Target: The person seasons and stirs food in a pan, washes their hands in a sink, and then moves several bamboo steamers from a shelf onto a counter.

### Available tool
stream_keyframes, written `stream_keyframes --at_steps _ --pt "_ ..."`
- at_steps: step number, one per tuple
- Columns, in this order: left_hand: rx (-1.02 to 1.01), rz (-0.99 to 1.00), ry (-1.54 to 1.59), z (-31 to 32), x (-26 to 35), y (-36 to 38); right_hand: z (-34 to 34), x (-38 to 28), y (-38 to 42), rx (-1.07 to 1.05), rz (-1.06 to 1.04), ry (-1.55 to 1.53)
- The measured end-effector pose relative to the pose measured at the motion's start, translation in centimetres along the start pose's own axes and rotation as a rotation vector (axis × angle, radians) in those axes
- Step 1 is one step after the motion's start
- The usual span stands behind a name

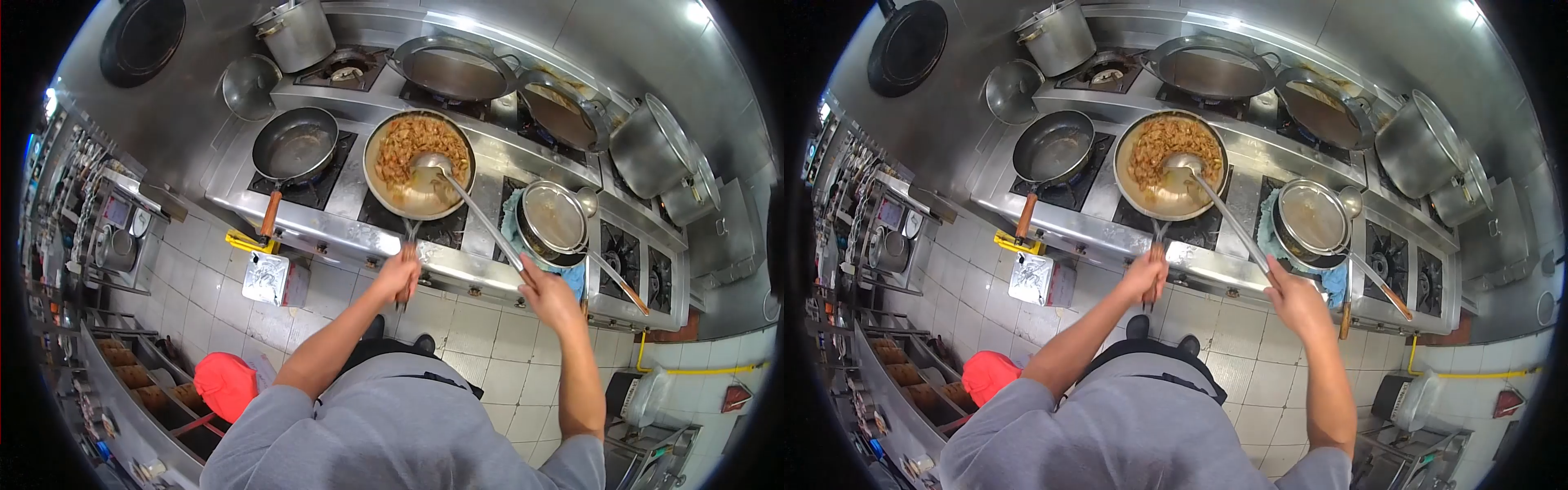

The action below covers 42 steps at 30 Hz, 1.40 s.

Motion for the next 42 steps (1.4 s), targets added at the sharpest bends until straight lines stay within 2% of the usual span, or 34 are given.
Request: stream_keyframes --at_steps 1,4,7,9,10,12,13,15,20,22,23,25,27,30,32,34,36,37,41,42 --pt "0.019 0.082 0.026 -0.2 -0.9 0.9 0.1 -0.2 0.5 0.012 0.016 -0.028" --pt "0.033 -0.004 0.036 -1.3 -2.6 3.0 -0.9 0.6 3.5 -0.038 0.006 -0.099" --pt "0.010 -0.058 0.111 -0.4 0.3 2.5 -0.5 2.1 6.4 -0.176 0.022 -0.164" --pt "0.005 -0.074 0.126 -0.5 0.8 1.7 0.6 3.1 7.2 -0.262 0.237 -0.351" --pt "-0.002 -0.102 0.134 -0.5 0.7 1.7 1.4 3.0 6.9 -0.267 0.238 -0.350" --pt "0.002 -0.138 0.156 -0.4 0.9 1.6 3.9 3.1 5.3 -0.100 0.315 -0.663" --pt "0.000 -0.163 0.172 -0.1 1.3 1.5 4.9 2.1 3.9 -0.024 0.302 -0.692" --pt "0.014 -0.163 0.186 0.5 1.7 1.5 7.2 0.4 1.1 -0.015 0.380 -0.715" --pt "0.035 -0.187 0.215 1.4 1.2 1.1 14.0 -4.2 -6.2 -0.073 0.322 -1.118" --pt "0.027 -0.192 0.200 1.3 1.3 1.2 16.1 -6.0 -7.0 -0.201 0.281 -1.016" --pt "0.021 -0.199 0.187 1.1 1.5 1.2 16.4 -5.1 -6.9 -0.200 0.273 -1.016" --pt "0.025 -0.213 0.164 0.4 1.4 1.3 14.2 -3.1 -5.7 0.011 -0.112 -0.384" --pt "0.027 -0.231 0.146 -0.1 1.2 1.5 8.7 -1.2 -3.8 -0.177 -0.006 -0.184" --pt "0.012 -0.227 0.151 -0.1 1.5 1.4 2.7 1.7 -2.4 -0.171 -0.028 -0.024" --pt "0.014 -0.236 0.184 0.0 1.5 1.4 -0.5 1.5 -2.0 -0.061 -0.053 0.122" --pt "0.012 -0.228 0.193 0.1 1.6 1.4 -0.1 1.5 -2.5 0.000 -0.009 0.075" --pt "0.004 -0.223 0.198 0.6 1.6 1.4 1.6 2.6 -3.8 0.152 -0.075 -0.048" --pt "0.007 -0.221 0.206 0.6 1.6 1.3 2.4 1.6 -3.9 0.049 0.016 -0.032" --pt "0.023 -0.217 0.242 0.7 1.7 1.4 9.0 -0.2 -1.0 -0.056 0.162 -0.134" --pt "0.021 -0.217 0.242 0.8 1.7 1.3 10.2 -0.8 0.4 -0.130 0.251 -0.429"
Point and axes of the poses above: each hand's wrist, its own y-axis away from the middle knuckle, its own z-axis out of the palm, x = y × z, the point moved 7 cm from there along -y, towards the middle knuckle, and after that the axes turned 1 degree about y, right-handed, at the moved point
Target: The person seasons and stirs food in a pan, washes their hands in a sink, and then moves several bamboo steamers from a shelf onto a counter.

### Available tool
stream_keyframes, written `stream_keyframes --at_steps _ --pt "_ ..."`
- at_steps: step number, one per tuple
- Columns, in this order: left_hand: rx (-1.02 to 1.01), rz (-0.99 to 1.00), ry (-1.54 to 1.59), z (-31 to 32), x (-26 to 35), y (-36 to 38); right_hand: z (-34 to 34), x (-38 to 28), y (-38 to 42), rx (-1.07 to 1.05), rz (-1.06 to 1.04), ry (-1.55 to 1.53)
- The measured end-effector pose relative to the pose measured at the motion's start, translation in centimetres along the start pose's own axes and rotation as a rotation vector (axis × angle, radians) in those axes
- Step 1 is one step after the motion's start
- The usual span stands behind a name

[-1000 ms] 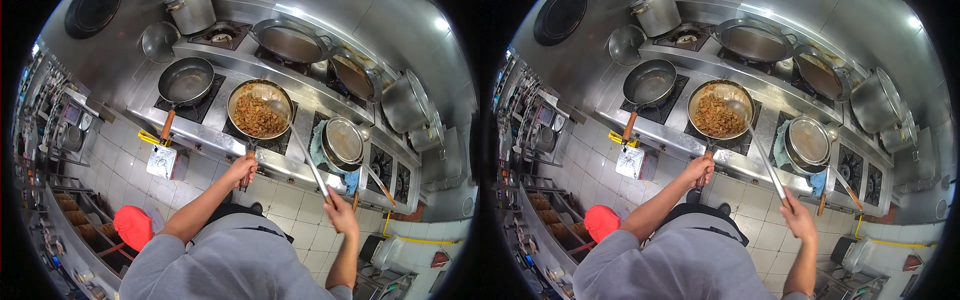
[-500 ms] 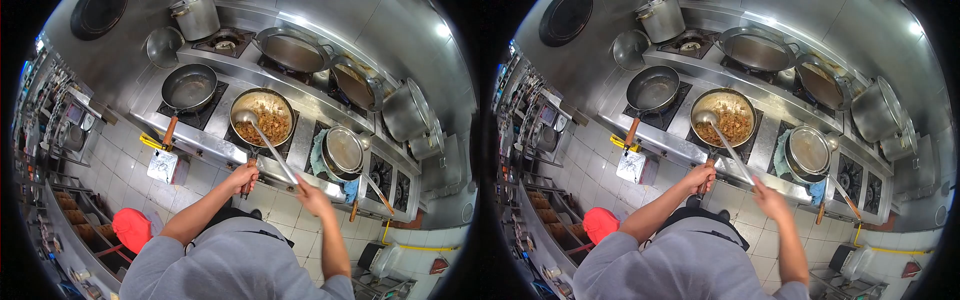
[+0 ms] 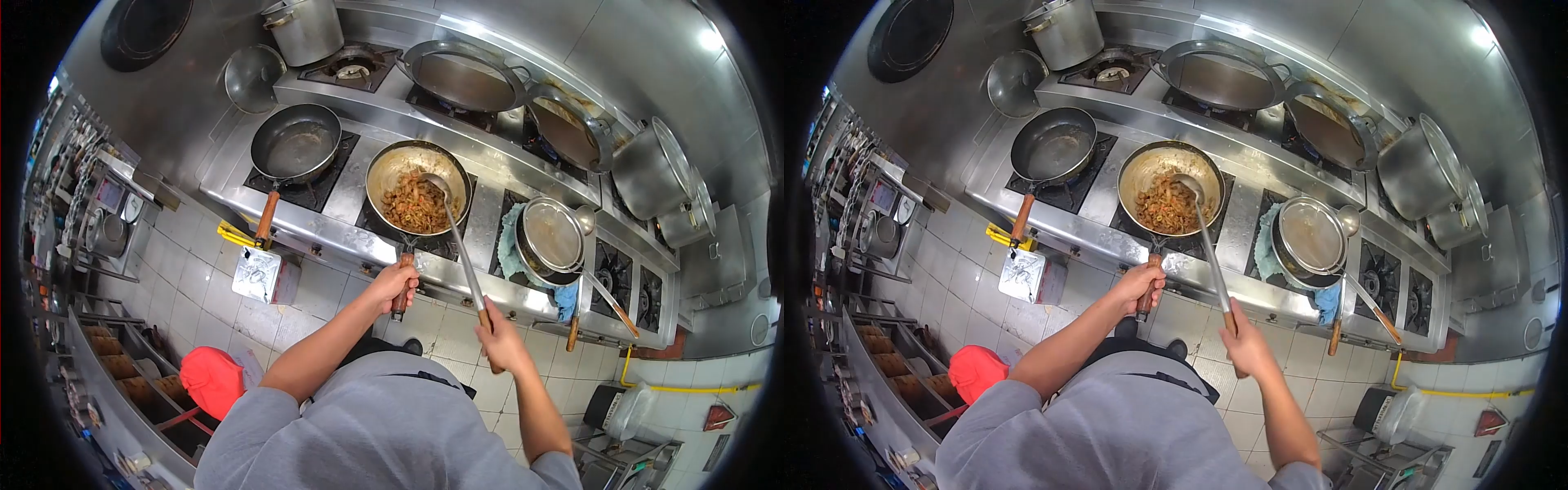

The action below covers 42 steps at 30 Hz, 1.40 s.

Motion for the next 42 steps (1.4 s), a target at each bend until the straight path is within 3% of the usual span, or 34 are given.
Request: stream_keyframes --at_steps 1,6,9,12,15,19,22,25,27,30,32,35,37,42 --pt "0.003 -0.008 -0.005 0.0 0.0 0.0 1.2 0.3 1.4 -0.094 0.088 -0.292" --pt "-0.015 -0.018 -0.002 -0.4 -0.2 -0.3 -1.2 0.3 6.2 -0.067 0.059 -0.301" --pt "-0.022 -0.121 0.014 -0.5 -0.4 -0.3 -2.1 1.9 6.9 -0.172 0.087 -0.423" --pt "0.010 -0.067 0.015 -0.1 -0.1 -0.1 -2.1 2.6 5.5 -0.304 0.124 -0.329" --pt "0.008 -0.011 -0.064 0.0 -0.3 1.3 -3.2 0.8 5.0 -0.132 -0.082 0.071" --pt "0.038 -0.033 -0.135 0.5 0.6 5.5 -9.0 -1.3 8.0 -0.307 0.028 0.014" --pt "0.029 -0.043 -0.154 0.2 1.2 4.6 -11.2 -1.7 7.0 -0.438 0.092 -0.010" --pt "0.000 0.038 -0.111 0.9 2.5 1.8 -10.7 -0.6 2.5 -0.311 0.058 0.208" --pt "0.002 0.120 -0.187 -0.4 -0.5 0.1 -10.9 -2.1 0.2 0.053 -0.375 0.361" --pt "0.011 0.230 -0.212 -2.8 -4.5 -0.1 -9.1 -2.9 0.9 0.144 -0.314 0.456" --pt "-0.041 0.164 -0.203 -3.5 -5.8 0.8 -9.1 -3.3 3.1 0.131 -0.306 0.447" --pt "-0.011 0.115 -0.173 -1.6 -2.5 1.7 -10.7 -3.6 5.9 -0.015 -0.272 0.400" --pt "-0.022 0.072 -0.182 -0.4 -0.7 0.9 -11.3 -3.1 6.8 -0.126 -0.217 0.523" --pt "-0.024 0.115 -0.198 1.5 0.7 -1.3 -10.9 -2.9 3.4 0.030 -0.234 0.469"
Point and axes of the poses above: each hand's wrist, its own y-axis away from the middle knuckle, its own z-axis out of the palm, x = y × z, the point moved 7 cm from there along -y, towards the middle knuckle, and after that the axes turned 1 degree about y, right-handed, at the moved point
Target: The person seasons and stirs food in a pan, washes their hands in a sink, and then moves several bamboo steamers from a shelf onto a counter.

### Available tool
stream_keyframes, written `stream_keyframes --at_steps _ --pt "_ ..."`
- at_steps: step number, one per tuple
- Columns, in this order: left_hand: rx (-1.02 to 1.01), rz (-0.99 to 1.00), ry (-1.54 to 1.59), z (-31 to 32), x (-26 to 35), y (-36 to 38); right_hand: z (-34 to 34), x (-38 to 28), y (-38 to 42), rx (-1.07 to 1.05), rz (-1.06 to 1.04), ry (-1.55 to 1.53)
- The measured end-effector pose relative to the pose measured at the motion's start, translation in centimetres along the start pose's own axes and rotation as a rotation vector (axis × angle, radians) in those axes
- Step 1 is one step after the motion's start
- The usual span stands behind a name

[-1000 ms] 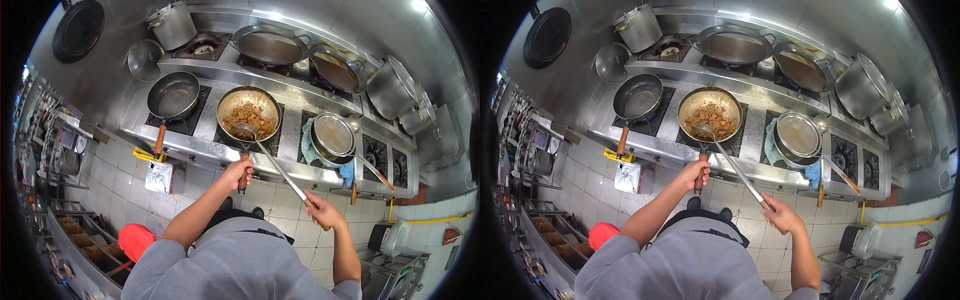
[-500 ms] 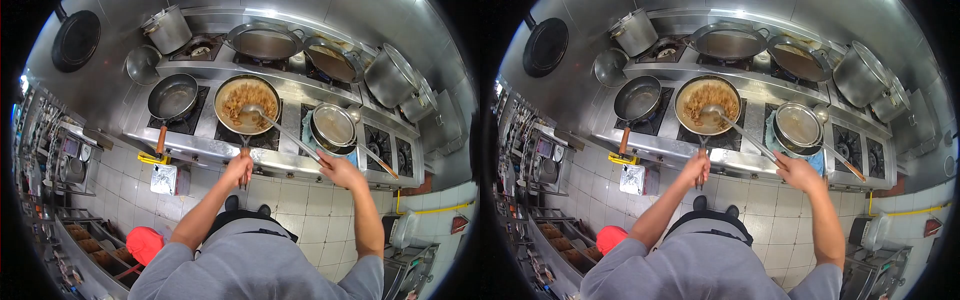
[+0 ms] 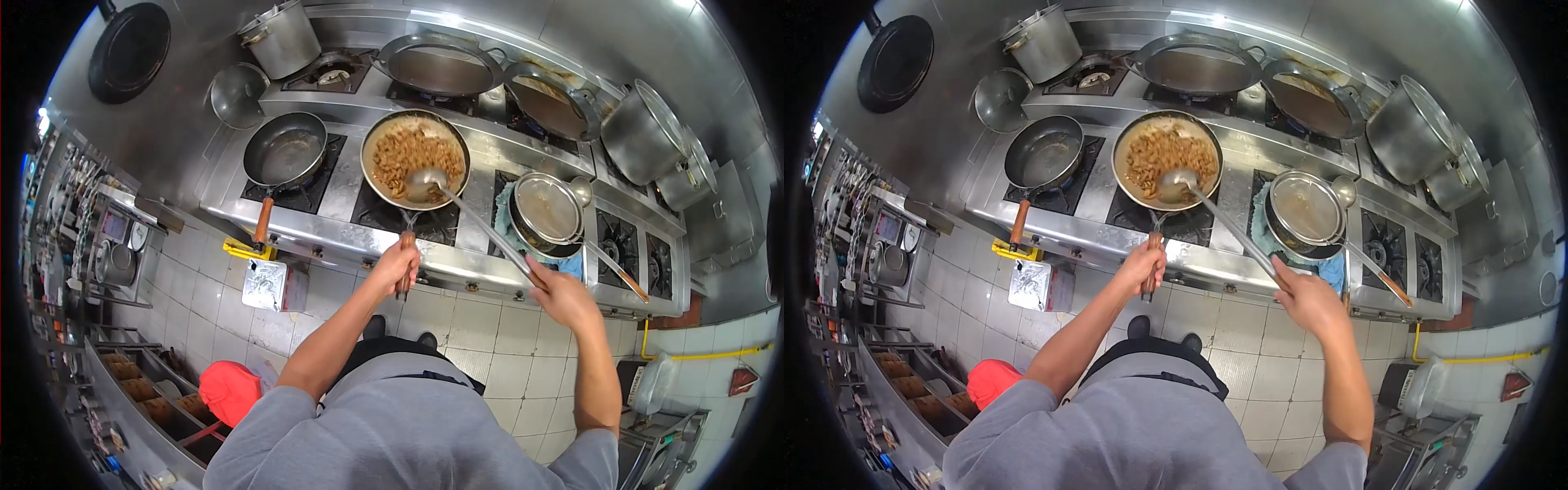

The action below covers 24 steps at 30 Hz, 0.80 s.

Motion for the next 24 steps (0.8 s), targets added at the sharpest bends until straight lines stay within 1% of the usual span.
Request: stream_keyframes --at_steps 2,3,4,6,8,10,11,12,14,16,18,20,22,24 --pt "0.017 0.144 -0.092 -1.3 -2.9 0.1 0.0 -0.2 -0.7 0.152 -0.001 0.038" --pt "0.052 0.129 -0.103 -2.5 -4.9 -0.1 -0.1 -0.5 -0.2 0.148 0.005 -0.002" --pt "0.052 0.132 -0.103 -2.8 -4.8 0.3 -0.7 -0.5 0.5 0.150 0.004 -0.001" --pt "0.022 0.092 -0.020 -3.0 -5.6 1.7 -1.0 0.1 2.6 -0.001 0.073 -0.189" --pt "0.035 0.092 -0.007 -2.4 -3.6 1.8 -1.1 0.3 4.0 -0.029 0.084 -0.219" --pt "0.013 0.005 0.066 -2.0 -2.9 1.0 -0.3 1.8 4.4 -0.034 0.204 -0.365" --pt "0.030 0.039 0.033 -1.8 -2.4 1.1 -0.1 1.2 3.7 0.045 0.137 -0.317" --pt "0.035 0.035 0.039 -2.0 -2.6 0.9 0.8 0.8 2.4 0.037 0.135 -0.315" --pt "-0.009 -0.016 -0.026 -1.9 -3.3 0.1 2.0 0.3 -0.8 0.147 0.091 -0.194" --pt "0.002 -0.020 0.012 -1.2 -3.0 0.2 4.3 0.5 -4.2 0.237 0.016 -0.125" --pt "0.017 -0.026 0.044 -0.6 -2.1 0.5 7.5 1.4 -5.9 0.245 0.033 -0.070" --pt "0.039 -0.050 0.135 -0.2 -1.5 0.6 8.5 -0.1 -5.2 0.242 0.046 -0.012" --pt "0.037 -0.057 0.145 -0.1 -1.4 0.6 12.0 -1.5 -1.4 -0.203 0.377 -0.493" --pt "0.033 -0.063 0.153 -0.2 -1.5 0.6 14.8 -3.9 1.0 -0.263 0.408 -1.173"
Point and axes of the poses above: each hand's wrist, its own y-axis away from the middle knuckle, its own z-axis out of the palm, x = y × z, the point moved 7 cm from there along -y, towards the middle knuckle, and after that the axes turned 1 degree about y, right-handed, at the moved point
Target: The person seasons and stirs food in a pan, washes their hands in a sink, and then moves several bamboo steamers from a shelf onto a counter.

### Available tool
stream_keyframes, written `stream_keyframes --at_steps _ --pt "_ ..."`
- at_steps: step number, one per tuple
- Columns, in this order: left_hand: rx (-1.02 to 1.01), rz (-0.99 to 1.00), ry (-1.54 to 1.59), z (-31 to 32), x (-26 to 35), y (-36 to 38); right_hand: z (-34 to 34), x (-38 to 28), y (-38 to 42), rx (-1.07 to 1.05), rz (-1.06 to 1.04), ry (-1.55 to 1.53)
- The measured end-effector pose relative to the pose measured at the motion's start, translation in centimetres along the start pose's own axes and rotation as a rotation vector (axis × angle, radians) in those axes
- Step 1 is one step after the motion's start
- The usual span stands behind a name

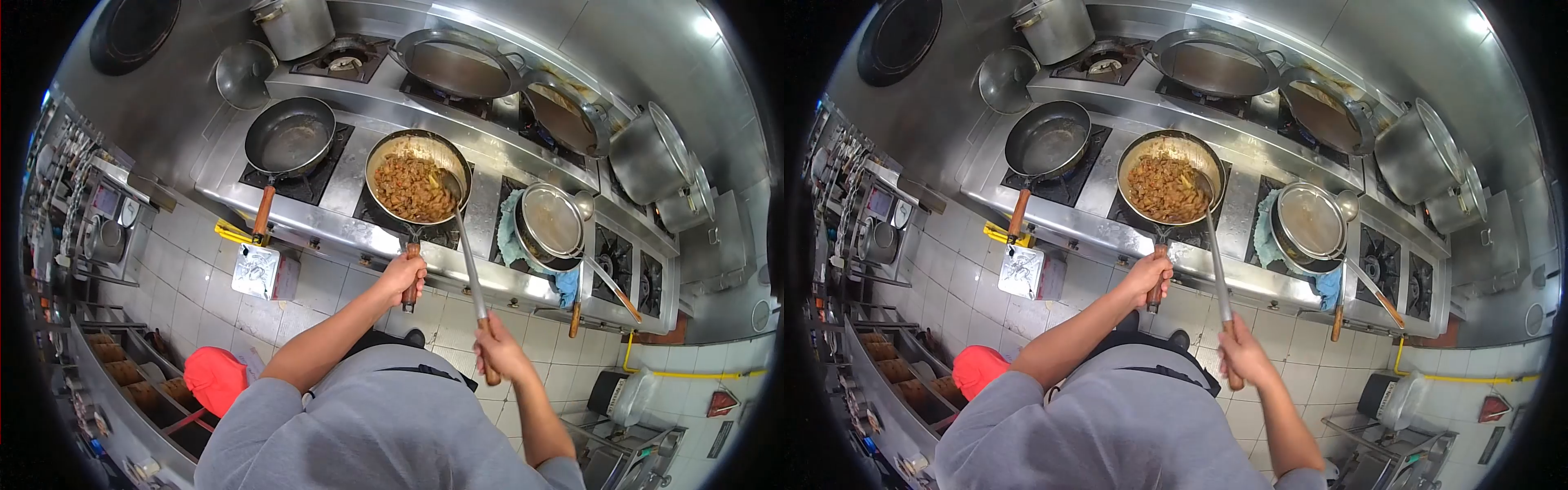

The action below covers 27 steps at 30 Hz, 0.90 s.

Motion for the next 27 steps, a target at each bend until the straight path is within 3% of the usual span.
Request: stream_keyframes --at_steps 1,3,4,6,8,15,20,24,27 --pt "-0.009 -0.007 -0.027 0.0 -0.1 0.1 1.0 -0.7 0.1 0.002 0.000 0.003" --pt "-0.023 -0.010 -0.066 -0.4 0.0 0.2 4.2 -2.2 0.5 -0.166 0.027 -0.419" --pt "-0.025 -0.024 -0.086 -0.8 0.1 0.3 4.4 -2.3 0.1 -0.166 0.019 -0.422" --pt "-0.021 -0.033 -0.108 -1.5 0.8 0.5 5.8 -3.4 -0.6 -0.333 -0.066 -0.771" --pt "-0.026 -0.039 -0.076 -1.7 1.3 0.9 6.1 -3.5 0.0 -0.324 -0.078 -0.800" --pt "-0.053 -0.099 -0.065 -2.5 1.5 1.0 3.9 -3.1 1.7 0.062 -0.203 -0.129" --pt "-0.146 -0.132 0.149 -2.8 1.3 1.5 2.8 -2.1 1.2 0.421 -0.294 0.244" --pt "-0.142 -0.153 0.178 -3.0 0.7 2.2 1.1 -2.0 -0.7 0.416 -0.355 0.310" --pt "-0.137 -0.135 0.147 -2.9 0.6 1.9 0.5 -3.3 -3.3 0.377 -0.268 0.377"
Point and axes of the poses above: each hand's wrist, its own y-axis away from the middle knuckle, its own z-axis out of the palm, x = y × z, the point moved 7 cm from there along -y, towards the middle knuckle, and after that the axes turned 1 degree about y, right-handed, at the moved point
